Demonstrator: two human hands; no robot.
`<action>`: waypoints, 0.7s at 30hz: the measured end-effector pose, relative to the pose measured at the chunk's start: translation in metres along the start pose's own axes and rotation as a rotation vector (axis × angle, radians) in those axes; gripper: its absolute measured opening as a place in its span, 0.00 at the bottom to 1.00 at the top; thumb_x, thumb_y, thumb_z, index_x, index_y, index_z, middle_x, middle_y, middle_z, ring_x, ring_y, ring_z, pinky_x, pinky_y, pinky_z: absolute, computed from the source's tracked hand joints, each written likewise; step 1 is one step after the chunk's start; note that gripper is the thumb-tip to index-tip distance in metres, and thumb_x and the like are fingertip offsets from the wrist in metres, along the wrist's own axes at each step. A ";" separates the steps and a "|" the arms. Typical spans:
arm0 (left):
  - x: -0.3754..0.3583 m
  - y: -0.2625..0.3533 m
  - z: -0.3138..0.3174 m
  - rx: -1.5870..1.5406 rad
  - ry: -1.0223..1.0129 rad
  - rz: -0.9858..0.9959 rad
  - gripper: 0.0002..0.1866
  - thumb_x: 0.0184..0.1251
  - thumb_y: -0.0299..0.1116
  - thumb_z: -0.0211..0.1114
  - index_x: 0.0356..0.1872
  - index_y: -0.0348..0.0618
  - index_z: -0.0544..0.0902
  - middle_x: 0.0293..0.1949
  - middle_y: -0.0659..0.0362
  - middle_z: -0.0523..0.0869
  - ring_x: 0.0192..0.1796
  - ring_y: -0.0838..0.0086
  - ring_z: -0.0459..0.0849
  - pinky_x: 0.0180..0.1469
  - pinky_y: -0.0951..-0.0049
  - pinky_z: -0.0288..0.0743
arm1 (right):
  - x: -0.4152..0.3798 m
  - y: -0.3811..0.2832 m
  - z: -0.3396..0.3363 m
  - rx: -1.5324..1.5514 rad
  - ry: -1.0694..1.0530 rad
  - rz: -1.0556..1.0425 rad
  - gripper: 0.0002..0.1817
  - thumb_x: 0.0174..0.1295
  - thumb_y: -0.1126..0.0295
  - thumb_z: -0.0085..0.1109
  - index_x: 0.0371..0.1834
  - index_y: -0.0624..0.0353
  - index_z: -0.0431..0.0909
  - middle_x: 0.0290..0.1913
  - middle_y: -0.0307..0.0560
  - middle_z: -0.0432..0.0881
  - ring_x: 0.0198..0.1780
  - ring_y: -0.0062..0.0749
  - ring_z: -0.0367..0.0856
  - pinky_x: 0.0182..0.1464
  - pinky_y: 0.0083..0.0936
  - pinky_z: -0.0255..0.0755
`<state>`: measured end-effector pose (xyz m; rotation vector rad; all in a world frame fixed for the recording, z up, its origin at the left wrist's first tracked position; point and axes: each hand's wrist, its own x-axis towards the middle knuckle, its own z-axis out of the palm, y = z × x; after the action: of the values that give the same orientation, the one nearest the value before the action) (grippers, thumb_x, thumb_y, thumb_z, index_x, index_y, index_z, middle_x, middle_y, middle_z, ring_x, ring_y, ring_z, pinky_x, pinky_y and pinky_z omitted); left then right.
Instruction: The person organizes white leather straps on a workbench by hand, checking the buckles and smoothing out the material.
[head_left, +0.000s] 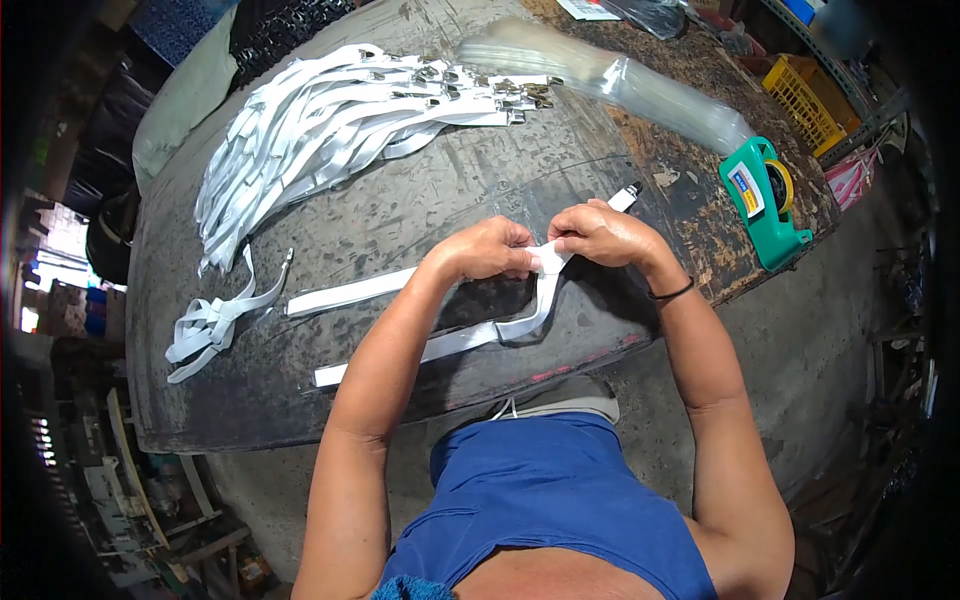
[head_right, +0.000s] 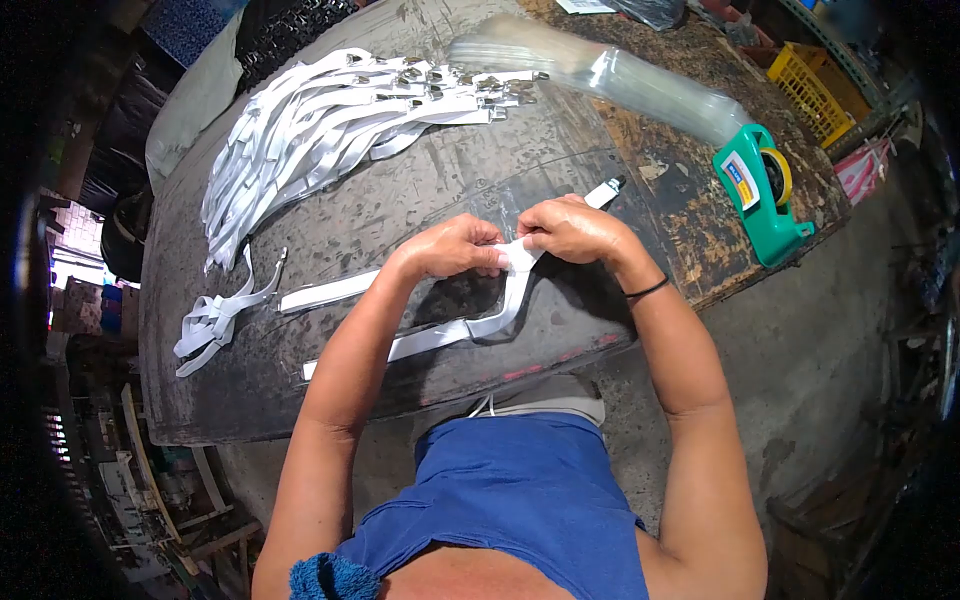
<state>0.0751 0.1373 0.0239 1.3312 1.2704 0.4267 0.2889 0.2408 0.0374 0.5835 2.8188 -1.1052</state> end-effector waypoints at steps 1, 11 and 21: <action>0.001 0.000 0.000 0.000 0.001 0.001 0.15 0.69 0.40 0.70 0.41 0.34 0.85 0.31 0.60 0.87 0.35 0.79 0.84 0.40 0.75 0.77 | -0.001 0.001 0.000 0.030 0.008 0.009 0.14 0.69 0.58 0.57 0.43 0.57 0.82 0.41 0.47 0.85 0.48 0.42 0.81 0.59 0.40 0.63; -0.031 -0.030 -0.001 0.463 0.362 0.204 0.31 0.57 0.61 0.72 0.42 0.39 0.86 0.32 0.48 0.88 0.37 0.56 0.88 0.42 0.57 0.78 | -0.003 0.007 0.023 0.024 0.186 -0.037 0.11 0.67 0.62 0.57 0.36 0.59 0.80 0.35 0.48 0.80 0.46 0.43 0.78 0.63 0.41 0.60; -0.230 -0.124 -0.048 0.563 0.788 -0.508 0.34 0.54 0.72 0.66 0.34 0.47 0.84 0.34 0.51 0.88 0.40 0.53 0.86 0.41 0.55 0.76 | -0.014 0.019 0.035 -0.137 0.403 0.015 0.11 0.60 0.65 0.56 0.32 0.63 0.82 0.38 0.53 0.76 0.47 0.49 0.72 0.53 0.39 0.65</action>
<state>-0.0944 -0.0671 0.0271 1.2507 2.4534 0.2332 0.3063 0.2256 0.0023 0.9017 3.1839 -0.8633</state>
